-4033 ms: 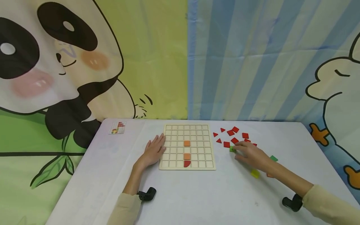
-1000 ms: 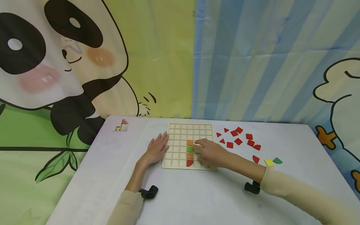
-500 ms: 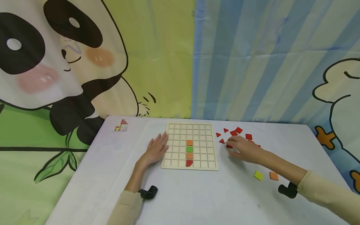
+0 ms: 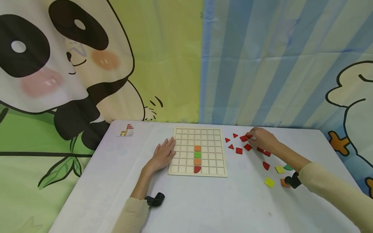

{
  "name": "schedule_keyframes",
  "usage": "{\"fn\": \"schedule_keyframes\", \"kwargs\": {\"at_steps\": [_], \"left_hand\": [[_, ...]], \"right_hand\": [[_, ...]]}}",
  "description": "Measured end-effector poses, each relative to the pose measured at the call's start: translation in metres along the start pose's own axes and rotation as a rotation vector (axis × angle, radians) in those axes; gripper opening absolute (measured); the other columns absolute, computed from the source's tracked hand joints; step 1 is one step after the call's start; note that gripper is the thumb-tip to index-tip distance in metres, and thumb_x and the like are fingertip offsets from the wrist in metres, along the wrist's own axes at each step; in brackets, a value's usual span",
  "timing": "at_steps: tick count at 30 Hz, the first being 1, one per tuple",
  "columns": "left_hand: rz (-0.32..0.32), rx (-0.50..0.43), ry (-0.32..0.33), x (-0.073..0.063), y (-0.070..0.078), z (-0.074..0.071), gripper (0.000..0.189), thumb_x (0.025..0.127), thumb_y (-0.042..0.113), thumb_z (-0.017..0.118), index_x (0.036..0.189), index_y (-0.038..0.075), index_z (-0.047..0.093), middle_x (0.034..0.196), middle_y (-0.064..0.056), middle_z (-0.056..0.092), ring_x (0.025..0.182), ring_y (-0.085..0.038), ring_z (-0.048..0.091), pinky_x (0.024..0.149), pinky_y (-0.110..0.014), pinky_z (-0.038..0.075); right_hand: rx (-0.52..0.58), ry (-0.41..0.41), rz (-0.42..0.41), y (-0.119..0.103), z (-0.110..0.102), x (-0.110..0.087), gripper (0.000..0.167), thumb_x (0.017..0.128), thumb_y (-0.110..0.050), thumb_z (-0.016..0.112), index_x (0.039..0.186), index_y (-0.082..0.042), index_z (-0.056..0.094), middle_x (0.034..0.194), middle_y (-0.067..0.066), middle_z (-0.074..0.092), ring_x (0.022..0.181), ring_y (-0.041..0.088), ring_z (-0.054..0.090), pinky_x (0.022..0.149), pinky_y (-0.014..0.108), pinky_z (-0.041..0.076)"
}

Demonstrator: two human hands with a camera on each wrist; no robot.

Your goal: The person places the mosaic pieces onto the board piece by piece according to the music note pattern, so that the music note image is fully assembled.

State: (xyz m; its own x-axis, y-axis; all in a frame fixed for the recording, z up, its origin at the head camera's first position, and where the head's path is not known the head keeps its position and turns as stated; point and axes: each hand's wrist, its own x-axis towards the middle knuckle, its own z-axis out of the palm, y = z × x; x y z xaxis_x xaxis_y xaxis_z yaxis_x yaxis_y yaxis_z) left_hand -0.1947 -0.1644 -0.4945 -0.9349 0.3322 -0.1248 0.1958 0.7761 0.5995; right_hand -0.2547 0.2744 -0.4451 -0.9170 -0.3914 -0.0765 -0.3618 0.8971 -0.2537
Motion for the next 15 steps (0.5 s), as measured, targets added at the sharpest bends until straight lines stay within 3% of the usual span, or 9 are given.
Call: {"fn": "schedule_keyframes", "kwargs": {"at_steps": [15], "left_hand": [[-0.013, -0.001, -0.001, 0.000, 0.001, 0.000, 0.058, 0.111, 0.019, 0.043, 0.163, 0.000, 0.024, 0.173, -0.016, 0.016, 0.162, -0.037, 0.007, 0.128, -0.061, 0.000]], "right_hand": [[0.078, 0.036, 0.059, 0.016, 0.012, 0.011, 0.027, 0.092, -0.008, 0.076, 0.115, 0.007, 0.072, 0.105, 0.023, 0.073, 0.089, 0.032, 0.066, 0.080, 0.046, 0.063]]}}
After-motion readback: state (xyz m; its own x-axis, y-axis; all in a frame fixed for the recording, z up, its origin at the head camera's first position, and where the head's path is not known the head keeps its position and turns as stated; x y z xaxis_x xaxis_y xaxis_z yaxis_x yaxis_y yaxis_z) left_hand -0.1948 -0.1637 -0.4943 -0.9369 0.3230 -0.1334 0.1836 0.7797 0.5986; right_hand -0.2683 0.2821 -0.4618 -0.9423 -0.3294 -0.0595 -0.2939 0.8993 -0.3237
